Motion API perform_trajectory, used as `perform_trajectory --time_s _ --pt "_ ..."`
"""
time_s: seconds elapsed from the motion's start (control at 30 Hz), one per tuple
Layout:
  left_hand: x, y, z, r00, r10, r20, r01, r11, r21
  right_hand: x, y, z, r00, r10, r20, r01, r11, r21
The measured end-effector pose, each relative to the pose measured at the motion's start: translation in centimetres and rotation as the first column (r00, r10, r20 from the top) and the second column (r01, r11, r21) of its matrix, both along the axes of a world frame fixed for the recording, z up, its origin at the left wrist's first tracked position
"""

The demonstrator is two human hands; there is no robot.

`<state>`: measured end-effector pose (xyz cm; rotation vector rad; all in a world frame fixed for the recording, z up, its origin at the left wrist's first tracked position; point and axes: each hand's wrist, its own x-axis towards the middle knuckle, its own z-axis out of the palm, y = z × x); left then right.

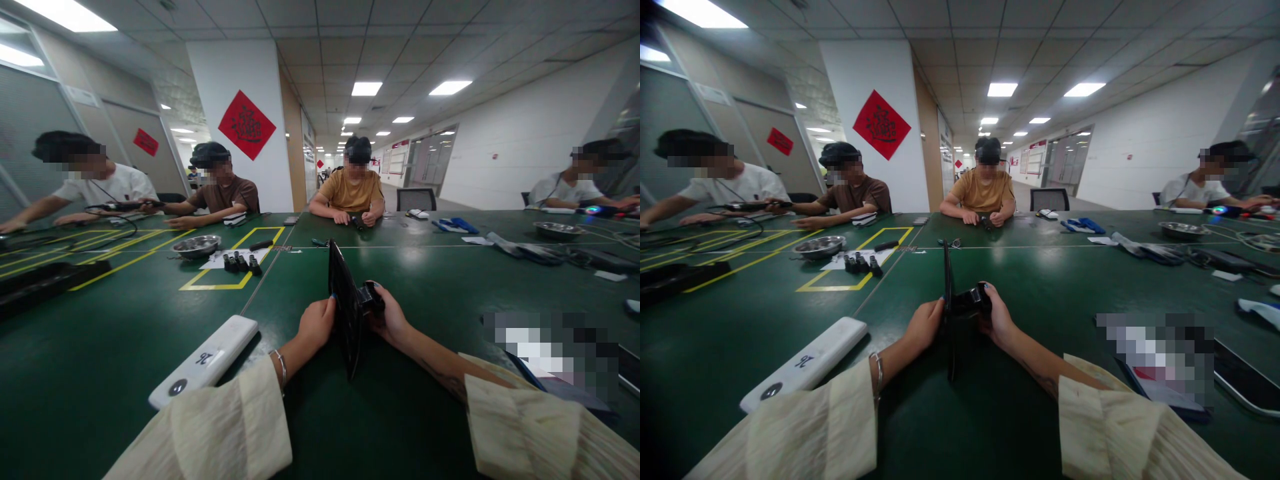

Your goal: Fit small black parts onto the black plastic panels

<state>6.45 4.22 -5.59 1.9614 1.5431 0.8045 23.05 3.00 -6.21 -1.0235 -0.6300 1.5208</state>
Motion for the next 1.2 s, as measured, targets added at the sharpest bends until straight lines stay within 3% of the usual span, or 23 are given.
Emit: perform_trajectory --time_s 0.37,1.2 --pt "0.04 0.11 0.08 0.997 -0.003 -0.073 0.005 1.0 0.024 -0.03 0.04 -0.07 0.998 -0.058 0.026 0.06 0.996 -0.059" --pt "0.04 -0.25 0.57 0.999 -0.013 -0.05 0.014 0.999 0.031 0.06 0.25 -0.31 0.999 -0.039 0.026 0.039 0.999 -0.015"
